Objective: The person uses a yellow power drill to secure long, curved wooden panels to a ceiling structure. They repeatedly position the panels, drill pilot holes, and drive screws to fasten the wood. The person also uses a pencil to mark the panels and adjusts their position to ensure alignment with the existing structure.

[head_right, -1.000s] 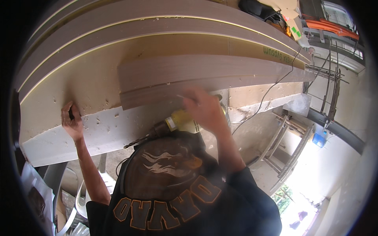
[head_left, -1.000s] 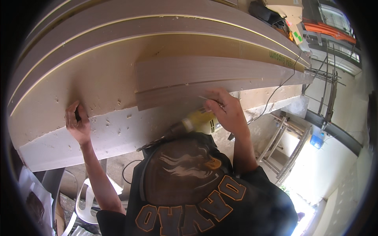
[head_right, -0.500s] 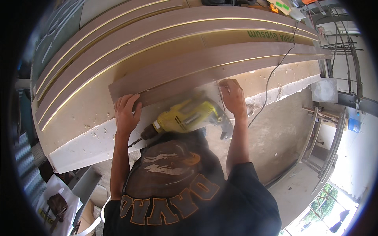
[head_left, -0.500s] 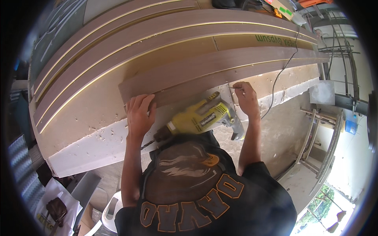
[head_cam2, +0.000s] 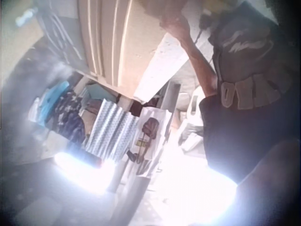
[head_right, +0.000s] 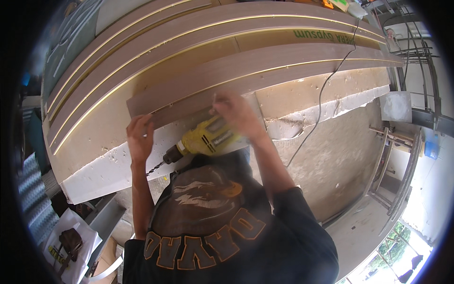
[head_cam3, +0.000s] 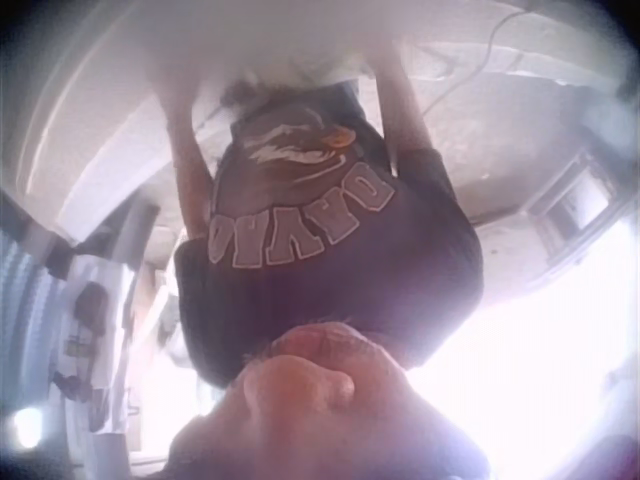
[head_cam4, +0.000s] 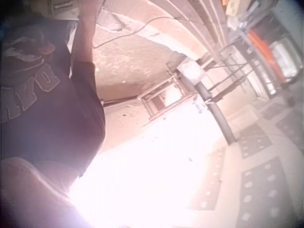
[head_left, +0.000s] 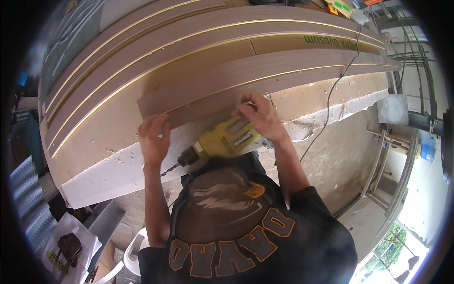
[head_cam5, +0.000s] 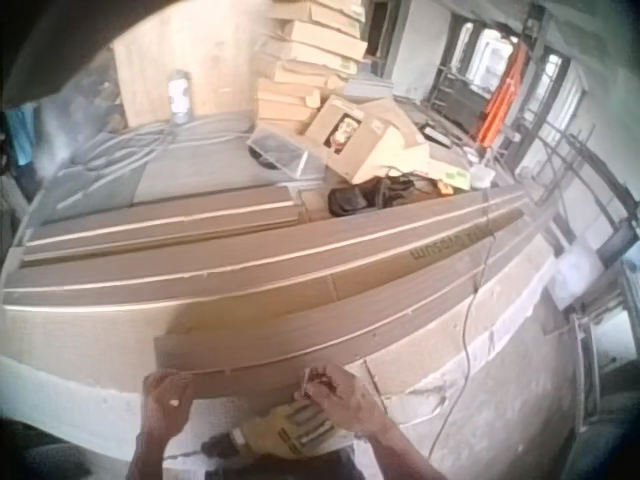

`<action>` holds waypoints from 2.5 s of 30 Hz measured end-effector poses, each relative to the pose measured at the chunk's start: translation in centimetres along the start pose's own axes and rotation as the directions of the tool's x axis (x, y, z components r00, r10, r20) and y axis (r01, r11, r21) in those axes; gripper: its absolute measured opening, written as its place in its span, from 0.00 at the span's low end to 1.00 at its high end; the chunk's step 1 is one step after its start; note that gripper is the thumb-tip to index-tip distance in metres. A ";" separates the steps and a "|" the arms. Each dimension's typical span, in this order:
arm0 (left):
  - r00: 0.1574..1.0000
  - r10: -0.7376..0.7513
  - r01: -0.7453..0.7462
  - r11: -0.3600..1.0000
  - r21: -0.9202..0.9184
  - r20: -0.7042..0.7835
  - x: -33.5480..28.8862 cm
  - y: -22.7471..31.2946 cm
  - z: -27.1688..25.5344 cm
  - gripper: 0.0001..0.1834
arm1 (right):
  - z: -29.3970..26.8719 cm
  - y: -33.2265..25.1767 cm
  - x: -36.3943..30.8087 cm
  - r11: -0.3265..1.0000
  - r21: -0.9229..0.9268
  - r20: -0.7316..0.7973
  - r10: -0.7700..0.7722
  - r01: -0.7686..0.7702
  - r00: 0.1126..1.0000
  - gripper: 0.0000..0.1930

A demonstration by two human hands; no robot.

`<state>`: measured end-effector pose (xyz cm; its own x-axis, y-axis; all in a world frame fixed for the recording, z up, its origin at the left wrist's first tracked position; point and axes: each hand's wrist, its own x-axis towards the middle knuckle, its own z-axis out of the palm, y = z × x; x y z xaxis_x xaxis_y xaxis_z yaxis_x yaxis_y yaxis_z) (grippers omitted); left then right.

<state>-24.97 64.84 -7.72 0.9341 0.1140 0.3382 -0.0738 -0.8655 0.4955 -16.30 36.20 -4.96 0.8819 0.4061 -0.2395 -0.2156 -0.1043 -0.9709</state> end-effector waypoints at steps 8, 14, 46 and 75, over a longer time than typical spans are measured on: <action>0.804 -0.461 0.481 0.875 -0.044 -0.376 -9.3 -14.4 -5.0 0.12 | 6.9 -1.7 4.9 0.881 -0.433 0.167 -0.127 0.188 0.978 0.09; 0.743 -0.505 0.531 0.844 -0.071 -0.439 -11.5 -15.3 -4.1 0.13 | 8.5 -0.5 6.8 0.595 -0.698 0.268 -0.299 0.399 0.916 0.05; 0.746 -0.496 0.548 0.836 -0.014 -0.444 -10.9 -15.3 -5.5 0.14 | 11.6 -1.0 6.3 0.373 -0.813 0.296 -0.398 0.448 0.869 0.04; 0.882 0.093 -0.018 0.986 -0.164 0.462 -1.0 7.2 1.3 0.35 | -13.9 8.2 -3.7 0.727 -0.610 -0.726 -0.354 -0.315 0.590 0.22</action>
<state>-25.98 57.86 -5.57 0.9785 -0.2049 -0.0254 -0.1465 -0.7759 0.6136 -15.53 21.23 -12.00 0.9008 -0.3828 0.2052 -0.1786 -0.7572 -0.6283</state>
